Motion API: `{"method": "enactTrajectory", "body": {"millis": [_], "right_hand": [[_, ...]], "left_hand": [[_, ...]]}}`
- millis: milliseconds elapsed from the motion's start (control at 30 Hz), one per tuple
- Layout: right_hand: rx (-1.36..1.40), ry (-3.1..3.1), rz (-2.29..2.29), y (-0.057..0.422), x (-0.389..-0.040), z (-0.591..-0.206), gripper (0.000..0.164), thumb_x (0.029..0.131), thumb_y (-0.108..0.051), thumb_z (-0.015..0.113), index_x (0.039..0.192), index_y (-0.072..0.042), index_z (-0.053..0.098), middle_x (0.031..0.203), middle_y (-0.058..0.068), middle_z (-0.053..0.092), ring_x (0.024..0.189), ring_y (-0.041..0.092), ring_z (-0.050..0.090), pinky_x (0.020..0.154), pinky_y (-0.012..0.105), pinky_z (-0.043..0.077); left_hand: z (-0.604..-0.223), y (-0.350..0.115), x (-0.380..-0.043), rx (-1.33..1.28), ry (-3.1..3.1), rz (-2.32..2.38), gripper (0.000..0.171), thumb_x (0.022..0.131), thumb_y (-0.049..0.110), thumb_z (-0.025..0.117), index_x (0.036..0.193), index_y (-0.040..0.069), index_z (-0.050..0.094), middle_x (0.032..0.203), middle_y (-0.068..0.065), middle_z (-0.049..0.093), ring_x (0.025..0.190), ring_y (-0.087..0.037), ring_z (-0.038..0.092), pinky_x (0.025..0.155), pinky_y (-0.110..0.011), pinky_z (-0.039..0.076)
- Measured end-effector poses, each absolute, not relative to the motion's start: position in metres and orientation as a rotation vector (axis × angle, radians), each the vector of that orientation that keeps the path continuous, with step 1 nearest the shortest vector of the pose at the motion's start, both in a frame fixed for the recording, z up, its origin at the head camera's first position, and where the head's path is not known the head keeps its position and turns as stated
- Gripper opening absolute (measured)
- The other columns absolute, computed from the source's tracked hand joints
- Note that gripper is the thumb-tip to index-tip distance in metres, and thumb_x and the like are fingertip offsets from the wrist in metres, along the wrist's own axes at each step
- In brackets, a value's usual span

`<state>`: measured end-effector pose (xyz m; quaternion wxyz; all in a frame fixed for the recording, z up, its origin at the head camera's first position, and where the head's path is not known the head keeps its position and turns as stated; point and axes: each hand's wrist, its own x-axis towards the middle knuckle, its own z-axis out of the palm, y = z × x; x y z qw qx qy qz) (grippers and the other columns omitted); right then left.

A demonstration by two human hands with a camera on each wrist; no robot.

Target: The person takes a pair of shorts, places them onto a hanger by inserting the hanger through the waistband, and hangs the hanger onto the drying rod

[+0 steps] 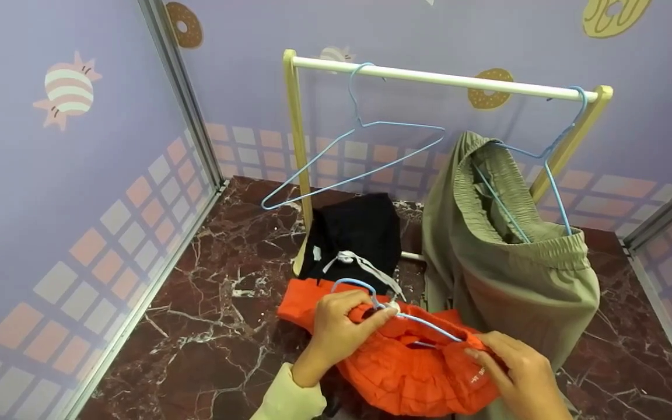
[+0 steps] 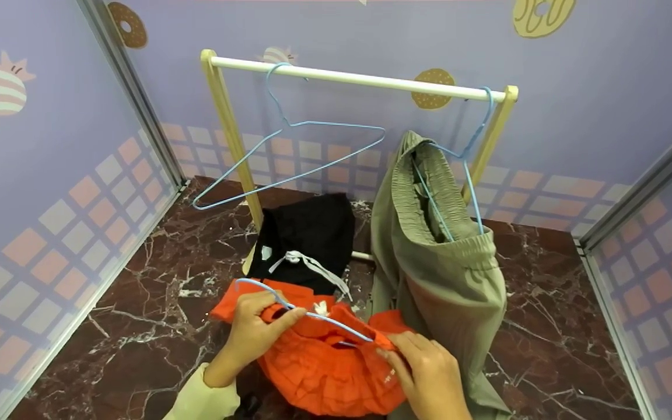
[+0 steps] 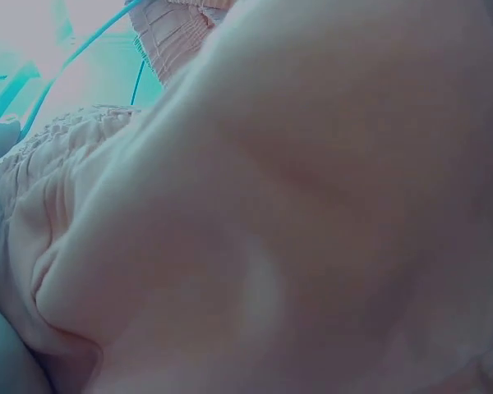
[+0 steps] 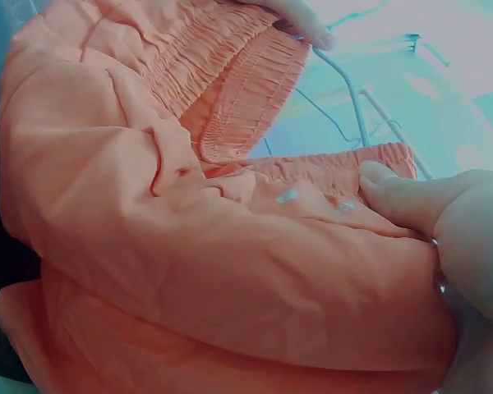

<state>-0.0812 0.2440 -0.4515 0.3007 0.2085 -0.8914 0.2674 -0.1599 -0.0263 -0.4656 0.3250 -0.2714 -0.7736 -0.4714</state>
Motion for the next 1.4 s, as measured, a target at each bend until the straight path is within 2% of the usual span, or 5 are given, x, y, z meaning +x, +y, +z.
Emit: {"method": "enactTrajectory", "body": {"millis": [400,600,767,1000,1400], "right_hand": [[0.579,-2.188,0.805,0.256,-0.081,-0.446,0.012,0.074,-0.010,0.073,0.084,-0.013,0.067,0.075,-0.005,0.059,0.071,-0.003,0.047,0.067,0.010,0.036],[0.601,-2.129,0.864,0.248,-0.075,-0.426,0.006,0.076,-0.006,0.071,0.079,-0.005,0.067,0.072,0.001,0.059,0.072,0.000,0.049,0.070,0.010,0.036],[0.652,-2.070,0.929,0.246,-0.073,-0.417,0.006,0.078,-0.004,0.069,0.078,0.000,0.065,0.072,0.004,0.059,0.074,0.003,0.050,0.073,0.011,0.038],[0.704,-2.039,1.019,0.251,-0.072,-0.415,0.004,0.076,0.003,0.068,0.077,0.004,0.065,0.072,0.004,0.059,0.074,0.005,0.051,0.071,0.011,0.038],[0.688,-2.011,1.052,0.259,-0.071,-0.413,0.004,0.075,0.004,0.068,0.076,0.005,0.065,0.071,0.004,0.059,0.074,0.004,0.052,0.072,0.010,0.040]], "left_hand": [[-0.461,-0.041,-0.162,-0.669,-2.065,-1.209,0.026,0.076,0.037,0.072,0.061,0.022,0.057,0.055,0.012,0.049,0.048,0.004,0.037,0.049,-0.008,0.030],[-0.461,-0.043,-0.162,-0.653,-2.091,-1.139,0.033,0.076,0.038,0.072,0.058,0.022,0.050,0.052,0.014,0.035,0.047,0.004,0.029,0.048,-0.010,0.022],[-0.461,-0.045,-0.163,-0.653,-2.101,-1.052,0.041,0.076,0.041,0.071,0.056,0.020,0.042,0.054,0.013,0.025,0.047,0.002,0.024,0.049,-0.012,0.018],[-0.458,-0.050,-0.167,-0.691,-2.090,-0.951,0.044,0.074,0.045,0.071,0.058,0.019,0.040,0.055,0.013,0.022,0.047,0.001,0.021,0.047,-0.012,0.015],[-0.454,-0.056,-0.169,-0.755,-2.144,-0.855,0.049,0.076,0.047,0.069,0.058,0.018,0.035,0.054,0.010,0.021,0.045,0.000,0.020,0.046,-0.013,0.013]]}}
